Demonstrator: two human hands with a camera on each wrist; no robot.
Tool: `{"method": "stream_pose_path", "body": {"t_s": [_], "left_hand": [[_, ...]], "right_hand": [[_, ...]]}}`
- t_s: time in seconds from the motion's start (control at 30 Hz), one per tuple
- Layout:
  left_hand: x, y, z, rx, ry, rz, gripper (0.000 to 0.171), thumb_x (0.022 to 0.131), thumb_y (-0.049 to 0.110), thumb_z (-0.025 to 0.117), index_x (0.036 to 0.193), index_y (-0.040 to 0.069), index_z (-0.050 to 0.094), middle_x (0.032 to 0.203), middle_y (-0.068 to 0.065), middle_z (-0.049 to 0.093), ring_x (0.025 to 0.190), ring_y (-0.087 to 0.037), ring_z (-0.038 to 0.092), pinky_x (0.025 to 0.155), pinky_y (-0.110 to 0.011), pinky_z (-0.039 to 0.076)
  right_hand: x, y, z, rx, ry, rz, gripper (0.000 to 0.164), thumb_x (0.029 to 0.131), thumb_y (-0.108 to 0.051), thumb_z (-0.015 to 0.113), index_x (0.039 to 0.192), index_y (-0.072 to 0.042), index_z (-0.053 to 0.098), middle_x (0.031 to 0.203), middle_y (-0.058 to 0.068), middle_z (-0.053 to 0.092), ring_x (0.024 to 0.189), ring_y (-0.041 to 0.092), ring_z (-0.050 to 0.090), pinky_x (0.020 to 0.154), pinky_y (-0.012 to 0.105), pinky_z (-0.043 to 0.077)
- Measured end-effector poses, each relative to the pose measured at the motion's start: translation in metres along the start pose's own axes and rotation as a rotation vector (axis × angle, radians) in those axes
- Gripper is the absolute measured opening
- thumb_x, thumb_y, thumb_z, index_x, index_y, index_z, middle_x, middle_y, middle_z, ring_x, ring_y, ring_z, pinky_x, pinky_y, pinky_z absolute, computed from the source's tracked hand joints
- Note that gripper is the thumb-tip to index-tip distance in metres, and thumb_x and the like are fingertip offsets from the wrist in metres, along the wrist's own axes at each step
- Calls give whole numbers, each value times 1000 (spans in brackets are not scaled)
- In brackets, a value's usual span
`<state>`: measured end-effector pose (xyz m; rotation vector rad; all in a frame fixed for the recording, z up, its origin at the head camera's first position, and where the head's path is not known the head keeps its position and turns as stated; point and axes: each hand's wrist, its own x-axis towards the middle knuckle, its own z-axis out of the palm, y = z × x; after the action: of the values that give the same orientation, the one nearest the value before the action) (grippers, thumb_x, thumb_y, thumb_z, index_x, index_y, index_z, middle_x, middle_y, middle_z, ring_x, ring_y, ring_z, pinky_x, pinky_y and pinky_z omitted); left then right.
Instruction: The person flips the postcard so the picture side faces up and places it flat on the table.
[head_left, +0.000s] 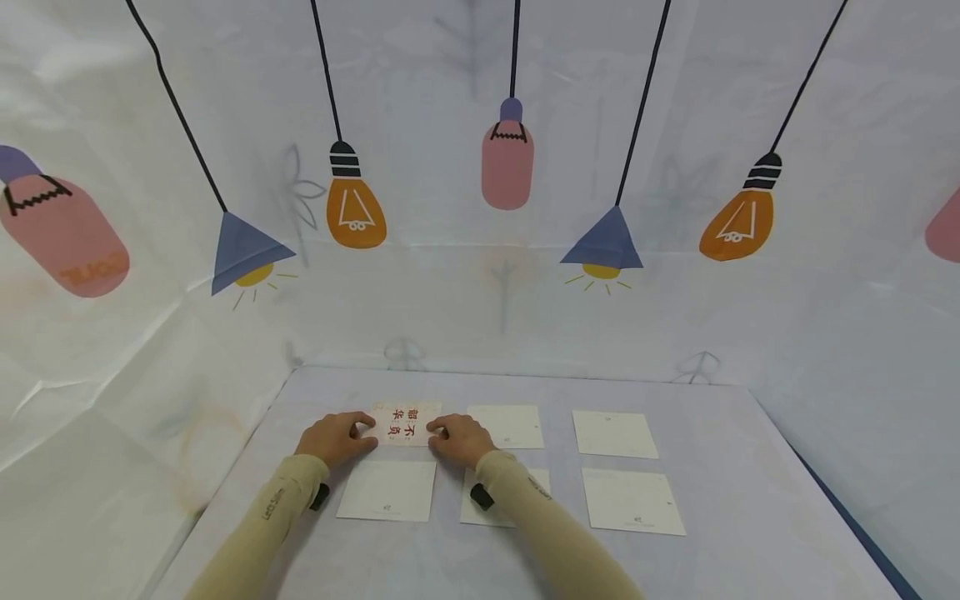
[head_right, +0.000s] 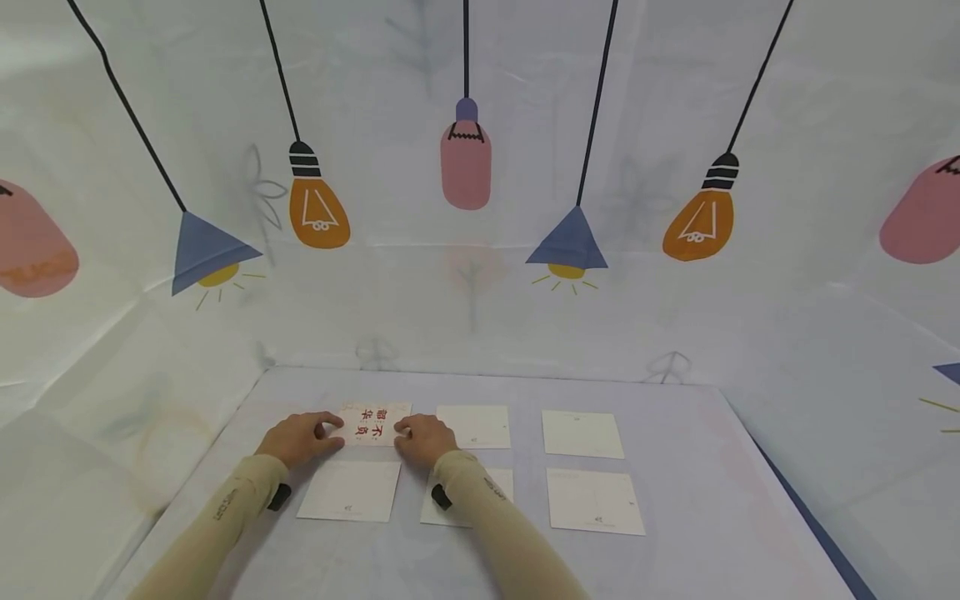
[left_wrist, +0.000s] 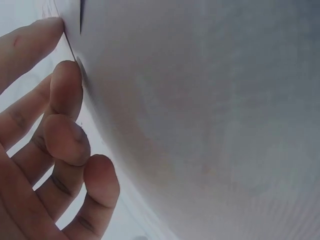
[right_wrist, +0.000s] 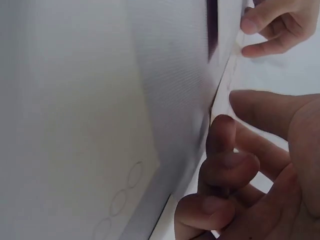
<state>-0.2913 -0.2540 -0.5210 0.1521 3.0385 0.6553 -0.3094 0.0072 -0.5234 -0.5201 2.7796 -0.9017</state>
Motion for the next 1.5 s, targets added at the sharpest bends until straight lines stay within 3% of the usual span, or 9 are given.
{"method": "stream_pose_path", "body": {"t_s": [0.33, 0.53, 0.9, 1.2, 1.5], "left_hand": [[4, 6, -2, 12, 31, 41, 35, 89, 32, 79, 120, 16, 72, 80, 6, 63, 66, -13, 53, 60, -32, 44], [5, 20, -5, -1, 58, 95, 36, 91, 34, 77, 121, 15, 72, 81, 7, 64, 66, -12, 52, 59, -32, 43], [18, 45, 10, -5, 115, 173, 42, 88, 43, 78, 122, 18, 73, 89, 8, 63, 77, -12, 57, 62, -34, 48], [28, 75, 23, -15, 99, 224, 47, 86, 45, 79, 123, 17, 72, 95, 2, 63, 82, -14, 56, 66, -36, 50], [37, 102, 34, 16, 31, 252, 57, 84, 52, 80, 128, 17, 69, 102, 0, 64, 90, -20, 58, 75, -40, 53]], "right_hand": [[-3, 4, -6, 23, 36, -92, 29, 94, -22, 71, 122, -17, 73, 85, -10, 62, 71, 7, 53, 61, 26, 45], [-9, 10, -22, 24, 49, -127, 32, 94, -24, 72, 125, -16, 71, 89, -8, 64, 75, 9, 54, 66, 29, 46], [-18, 35, -48, 22, 84, -157, 38, 96, -28, 70, 132, -14, 66, 95, -7, 64, 75, 11, 55, 67, 31, 47], [-39, 60, -66, 84, 84, -138, 45, 94, -25, 72, 136, -10, 62, 105, 2, 66, 83, 15, 58, 73, 36, 50], [-49, 87, -72, 93, 99, -78, 51, 93, -25, 74, 139, -10, 59, 110, 4, 64, 88, 17, 59, 76, 37, 50]]}}
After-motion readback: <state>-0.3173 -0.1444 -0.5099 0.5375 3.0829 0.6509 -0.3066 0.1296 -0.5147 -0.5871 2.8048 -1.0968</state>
